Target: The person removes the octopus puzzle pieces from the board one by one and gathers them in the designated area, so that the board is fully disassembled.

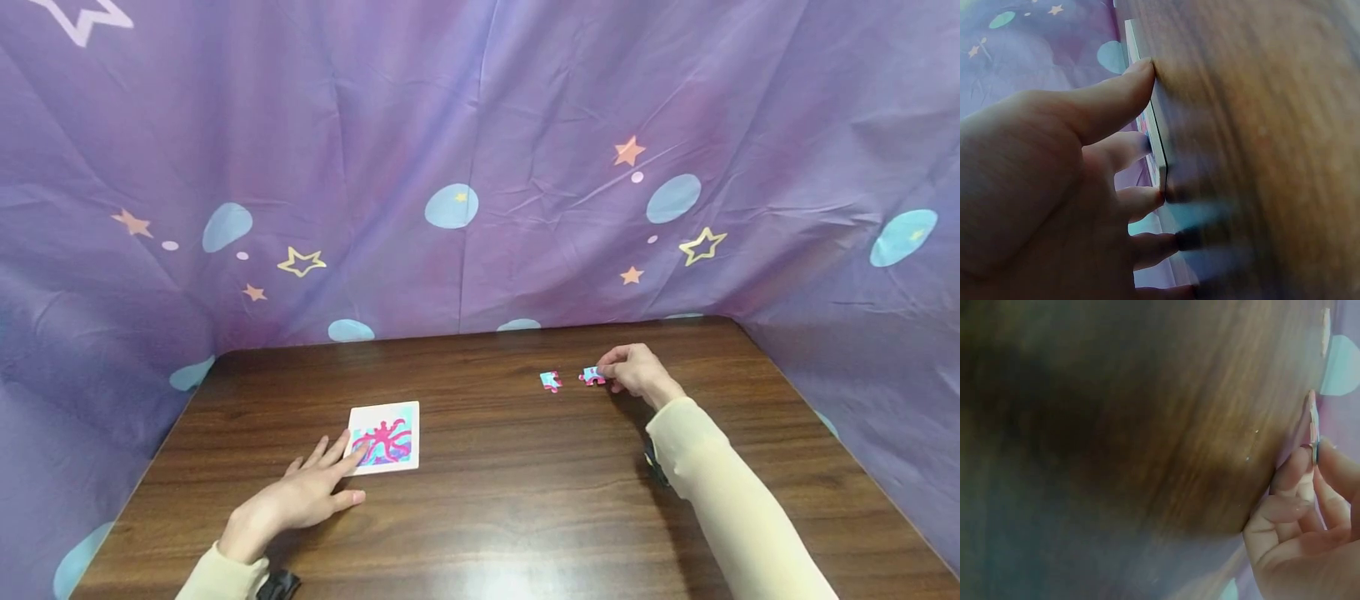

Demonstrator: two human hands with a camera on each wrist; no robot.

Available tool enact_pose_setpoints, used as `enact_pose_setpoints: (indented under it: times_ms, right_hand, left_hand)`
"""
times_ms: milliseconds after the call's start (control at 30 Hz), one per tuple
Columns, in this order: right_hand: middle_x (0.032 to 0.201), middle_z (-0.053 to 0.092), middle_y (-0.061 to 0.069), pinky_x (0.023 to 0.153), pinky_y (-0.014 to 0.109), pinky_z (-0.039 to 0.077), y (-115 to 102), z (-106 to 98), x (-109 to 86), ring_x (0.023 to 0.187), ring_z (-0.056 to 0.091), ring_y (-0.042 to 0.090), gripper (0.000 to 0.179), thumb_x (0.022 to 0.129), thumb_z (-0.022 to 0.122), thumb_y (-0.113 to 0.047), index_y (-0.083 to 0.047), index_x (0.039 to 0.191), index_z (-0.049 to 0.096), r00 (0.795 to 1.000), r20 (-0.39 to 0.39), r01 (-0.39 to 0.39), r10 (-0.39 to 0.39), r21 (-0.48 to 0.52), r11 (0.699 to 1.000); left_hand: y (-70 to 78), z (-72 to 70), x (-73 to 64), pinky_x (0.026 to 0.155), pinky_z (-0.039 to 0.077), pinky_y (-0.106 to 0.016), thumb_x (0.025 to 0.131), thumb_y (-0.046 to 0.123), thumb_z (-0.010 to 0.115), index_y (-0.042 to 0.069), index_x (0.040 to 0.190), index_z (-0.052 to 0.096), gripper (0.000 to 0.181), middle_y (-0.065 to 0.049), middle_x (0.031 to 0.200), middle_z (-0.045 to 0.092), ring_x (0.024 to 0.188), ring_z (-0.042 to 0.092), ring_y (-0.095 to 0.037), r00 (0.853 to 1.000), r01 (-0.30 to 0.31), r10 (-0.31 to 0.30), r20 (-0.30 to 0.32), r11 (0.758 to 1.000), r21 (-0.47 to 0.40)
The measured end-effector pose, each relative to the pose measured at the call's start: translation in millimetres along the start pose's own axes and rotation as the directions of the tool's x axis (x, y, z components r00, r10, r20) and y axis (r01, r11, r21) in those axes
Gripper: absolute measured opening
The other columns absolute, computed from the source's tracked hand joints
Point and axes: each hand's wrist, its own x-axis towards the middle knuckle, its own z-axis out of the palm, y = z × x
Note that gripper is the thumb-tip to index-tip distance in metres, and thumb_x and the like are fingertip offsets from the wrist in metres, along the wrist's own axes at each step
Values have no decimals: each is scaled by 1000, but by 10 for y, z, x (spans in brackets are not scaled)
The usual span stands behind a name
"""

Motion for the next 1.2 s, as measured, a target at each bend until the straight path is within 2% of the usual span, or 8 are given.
enact_pose_setpoints:
  times_ms: [200,367,533,767,867,933,1033,1200]
  right_hand:
    - [64,61,-1,44,27,42,45,-4,35,55,57,14,21,89,69,-14,5,96,66,997,-45,51,-59,-163,985]
    - [64,63,1,46,30,46,66,11,31,54,58,15,26,89,70,-23,2,97,65,995,-90,15,-37,-239,971]
    - [64,60,3,46,31,47,16,3,-4,56,59,17,31,96,60,-27,3,102,63,995,-97,1,-23,-229,973]
    - [68,62,7,49,33,48,-118,-54,-59,61,60,19,30,98,54,-22,6,107,61,1000,-9,20,-23,-214,977]
    - [73,63,8,50,32,49,-198,-75,-82,60,60,18,29,98,54,-19,7,110,60,999,26,50,-46,-200,979]
    - [74,63,9,48,32,49,-264,-68,-101,58,59,17,28,98,54,-16,8,112,59,995,45,98,-92,-177,979]
    - [72,61,10,47,32,50,-378,6,-122,57,58,18,28,99,54,-14,10,113,58,986,75,156,-148,-123,980]
    - [76,62,14,52,35,52,-549,262,-130,64,59,22,28,99,56,-13,9,115,59,979,104,181,-173,-77,980]
  left_hand:
    - [-1,5,11,105,11,-74,94,41,61,12,152,37,69,-22,160,14,143,11,-49,1000,-1,1,-14,1000,9]
    - [-6,32,1,105,13,-74,94,41,62,12,151,38,68,-21,160,16,143,13,-49,1000,2,-2,-12,1000,18]
    - [-8,36,0,105,14,-74,94,40,62,11,150,39,67,-21,159,17,143,13,-49,1000,-6,6,-19,1000,18]
    - [-27,24,8,106,12,-73,94,41,61,11,151,38,68,-21,160,15,144,10,-48,1000,-3,3,-10,1000,5]
    - [-34,15,9,106,11,-74,94,42,61,12,151,37,69,-21,160,14,144,9,-48,1000,-3,3,-5,1000,-1]
    - [-37,7,13,106,11,-74,94,42,62,12,151,37,69,-21,160,14,144,9,-48,1000,-1,1,-5,1000,-2]
    - [-39,-1,16,106,11,-74,93,42,62,12,151,38,70,-21,160,15,143,10,-49,1000,2,-2,-9,1000,3]
    - [-33,5,24,105,11,-74,93,42,63,12,151,38,70,-22,159,15,143,11,-49,1000,-1,1,-6,1000,3]
